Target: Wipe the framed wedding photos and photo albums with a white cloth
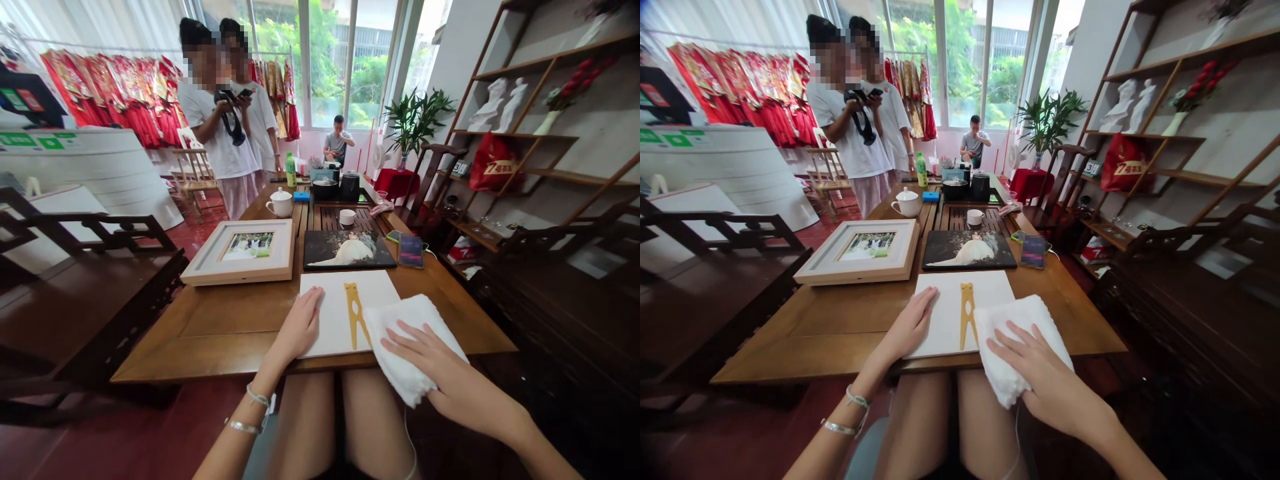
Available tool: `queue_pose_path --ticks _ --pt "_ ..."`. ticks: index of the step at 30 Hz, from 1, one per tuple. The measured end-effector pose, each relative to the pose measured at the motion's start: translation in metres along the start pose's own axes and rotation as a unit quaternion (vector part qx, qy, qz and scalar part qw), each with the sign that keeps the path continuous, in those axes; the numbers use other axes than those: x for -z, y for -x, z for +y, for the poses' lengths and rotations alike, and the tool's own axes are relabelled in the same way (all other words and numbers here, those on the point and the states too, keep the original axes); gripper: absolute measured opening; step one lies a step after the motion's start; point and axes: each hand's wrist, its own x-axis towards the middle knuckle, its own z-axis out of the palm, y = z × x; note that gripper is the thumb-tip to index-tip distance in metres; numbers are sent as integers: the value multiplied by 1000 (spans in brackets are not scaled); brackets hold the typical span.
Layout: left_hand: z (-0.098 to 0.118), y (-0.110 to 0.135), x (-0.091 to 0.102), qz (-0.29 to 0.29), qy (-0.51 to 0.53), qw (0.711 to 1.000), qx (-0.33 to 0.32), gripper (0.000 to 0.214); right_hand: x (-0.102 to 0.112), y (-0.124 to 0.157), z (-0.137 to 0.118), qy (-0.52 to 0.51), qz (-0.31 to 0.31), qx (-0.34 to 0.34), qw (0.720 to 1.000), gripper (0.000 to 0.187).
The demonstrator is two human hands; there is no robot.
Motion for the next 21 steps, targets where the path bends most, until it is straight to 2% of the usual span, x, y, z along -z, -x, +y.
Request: queue_pose_path --ticks 2,4,10,14,17,21 --pt "0 0 0 -1 1 1000 -1 46 9 4 4 -41 -25 6 999 99" --pt "-1 0 0 -3 1 1000 -2 46 18 -6 14 -81 -28 9 996 92" --pt "-5 0 -1 -1 11 1000 -7 46 21 -87 59 -115 43 17 992 75" --pt "-5 0 -1 1 16 1000 -7 45 16 -129 70 -95 85 -16 992 73" --pt "-5 0 -1 -2 16 1000 -4 45 12 -137 65 -65 102 -38 992 76" --pt "-4 0 -1 0 19 1000 -1 46 5 -112 45 -17 78 -40 996 82"
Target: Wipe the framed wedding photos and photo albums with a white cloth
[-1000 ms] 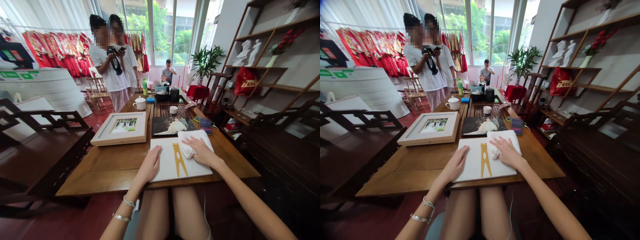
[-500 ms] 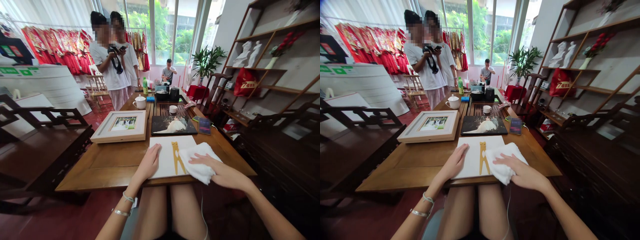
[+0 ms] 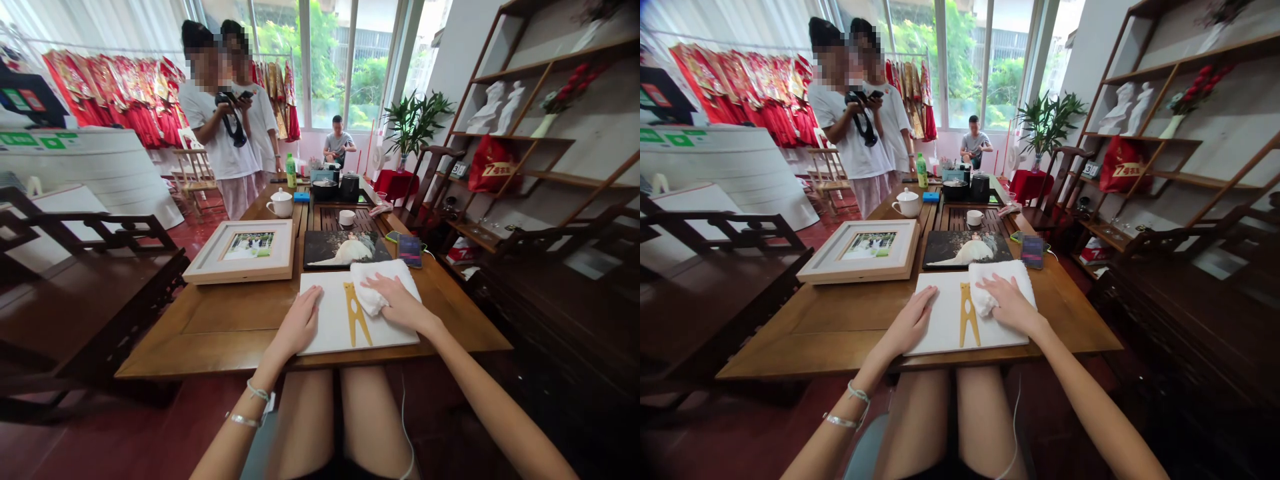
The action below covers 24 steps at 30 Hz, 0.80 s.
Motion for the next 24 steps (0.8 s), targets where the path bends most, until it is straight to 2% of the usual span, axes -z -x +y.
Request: queue_pose_path --ticks 3,6,9,13,16,19,21,24 --pt "1 0 0 2 -2 1000 -1 46 7 39 -13 4 -45 19 999 88" --pt "2 1 0 1 -11 1000 0 46 20 72 -21 -36 -97 50 993 87" --pt "1 0 0 -5 -20 1000 -1 46 29 79 -27 -79 -124 46 988 83" --pt "1 0 0 -4 -22 1000 -5 46 25 45 -28 -85 -96 10 992 80" --pt "0 0 0 -4 -23 1000 -8 46 23 7 -26 -67 -71 27 995 79" --pt "0 0 0 -5 -22 1000 -12 46 24 -26 -28 -49 -65 55 995 69" --pt "-1 0 0 -6 -20 1000 -14 46 23 -42 -33 -27 -58 51 997 65" --pt "-2 0 0 -3 -15 1000 -17 46 15 -51 -46 -3 -38 32 999 69"
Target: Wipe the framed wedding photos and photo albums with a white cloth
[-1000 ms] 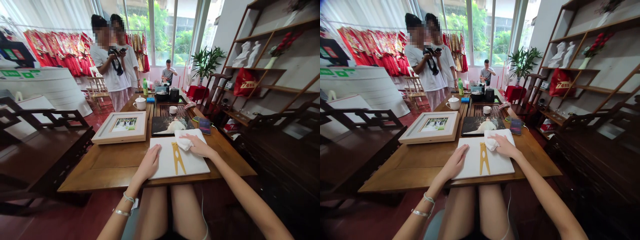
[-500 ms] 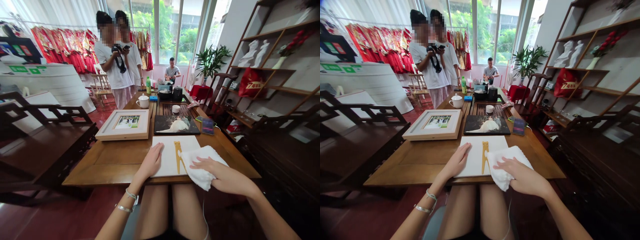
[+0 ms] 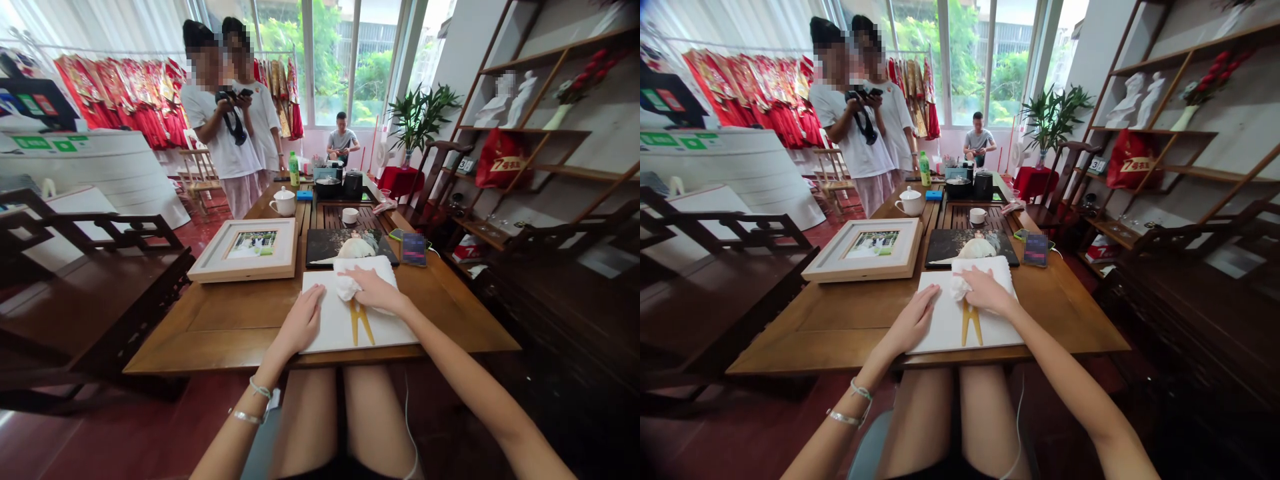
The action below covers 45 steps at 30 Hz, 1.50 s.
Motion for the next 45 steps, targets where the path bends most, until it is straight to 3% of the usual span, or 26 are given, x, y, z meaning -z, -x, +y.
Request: queue_pose_path --ticks 3,9,12,15,21,24,27,30,34,38,41,45 --pt "1 0 0 4 5 1000 2 46 -11 14 -19 18 -3 4 1000 72" --pt "6 0 1 8 7 1000 13 45 -24 100 -73 51 -76 39 995 82" --pt "7 0 1 7 1 1000 13 46 -25 122 -86 46 -97 53 993 84" --pt "6 0 1 7 -1 1000 14 46 -26 105 -76 40 -82 32 995 82" --pt "6 -1 1 1 1 1000 10 46 -22 15 -33 93 8 -23 995 72" --pt "6 -1 2 2 4 1000 14 46 -22 -9 -31 120 39 -34 991 63" --pt "4 -1 2 2 14 1000 7 48 -31 -4 -53 143 55 -39 987 59" --pt "3 0 3 -3 38 999 -4 50 -46 23 -84 161 47 -28 985 62" --pt "5 1 5 4 54 998 26 45 -57 66 -110 167 4 67 984 69" --pt "6 1 5 -4 51 998 30 48 -47 83 -103 111 -7 137 984 62" --pt "5 1 3 0 43 999 23 47 -30 70 -86 73 0 94 993 45" --pt "5 0 2 -1 32 999 10 47 -9 33 -63 79 6 5 997 34"
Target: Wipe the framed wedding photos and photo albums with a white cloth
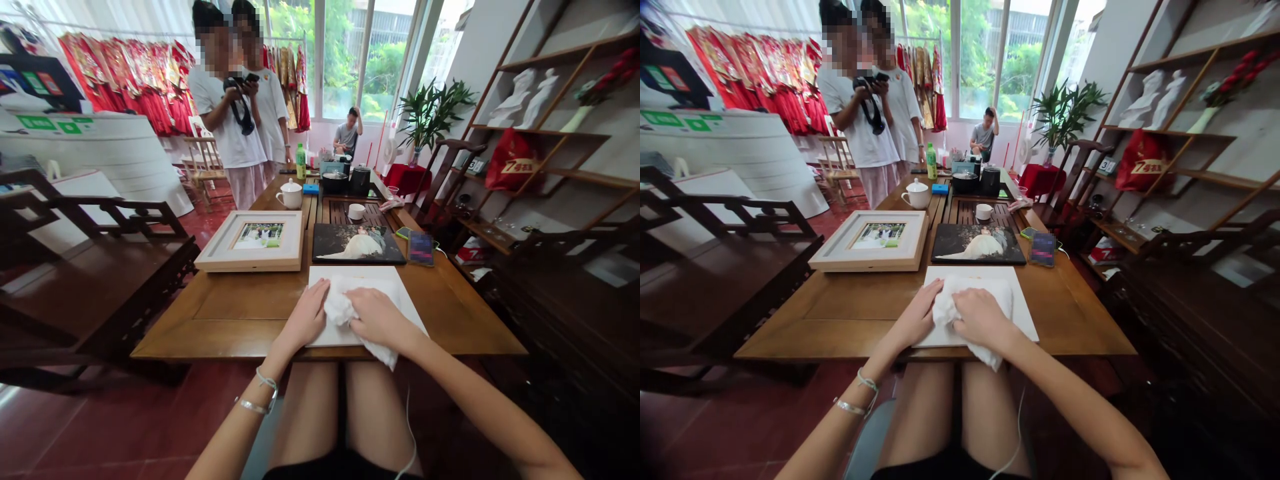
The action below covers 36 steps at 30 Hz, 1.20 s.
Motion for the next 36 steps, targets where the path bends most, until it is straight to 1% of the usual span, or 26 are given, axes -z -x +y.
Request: queue_pose_path --ticks 4,6,8,10,12,15,18,23,26,28,30,33,36 --pt "1 0 0 11 2 1000 -7 49 8 -41 23 -4 0 -33 999 25" --pt "1 1 0 25 3 1000 -4 47 10 -59 32 -12 -4 -41 999 25" --pt "2 1 0 30 1 999 -12 41 13 -75 38 -23 -8 -42 999 28" --pt "2 1 1 25 -2 999 -22 36 14 -87 38 -35 -12 -29 999 30" --pt "4 0 3 17 -4 1000 -26 35 13 -96 32 -45 -17 -6 999 28" --pt "7 -1 6 9 -12 999 -32 35 8 -102 20 -50 -18 21 998 26" --pt "7 -1 6 2 -15 999 -39 36 3 -96 17 -37 -12 17 999 27" --pt "0 0 3 2 7 999 -37 39 2 -65 37 19 23 -44 999 27" --pt "-6 0 -1 16 30 999 -39 41 -2 -48 42 44 48 -52 997 29" --pt "-8 -1 -2 35 53 997 -37 40 -10 -41 36 49 55 -29 997 30" --pt "-8 -1 -2 52 83 995 -25 40 -19 -34 24 50 58 2 997 34" --pt "-7 0 -2 55 115 992 0 47 -31 -20 6 40 59 62 996 42" --pt "-6 0 -3 65 117 991 2 54 -29 4 -2 -13 60 107 992 47"
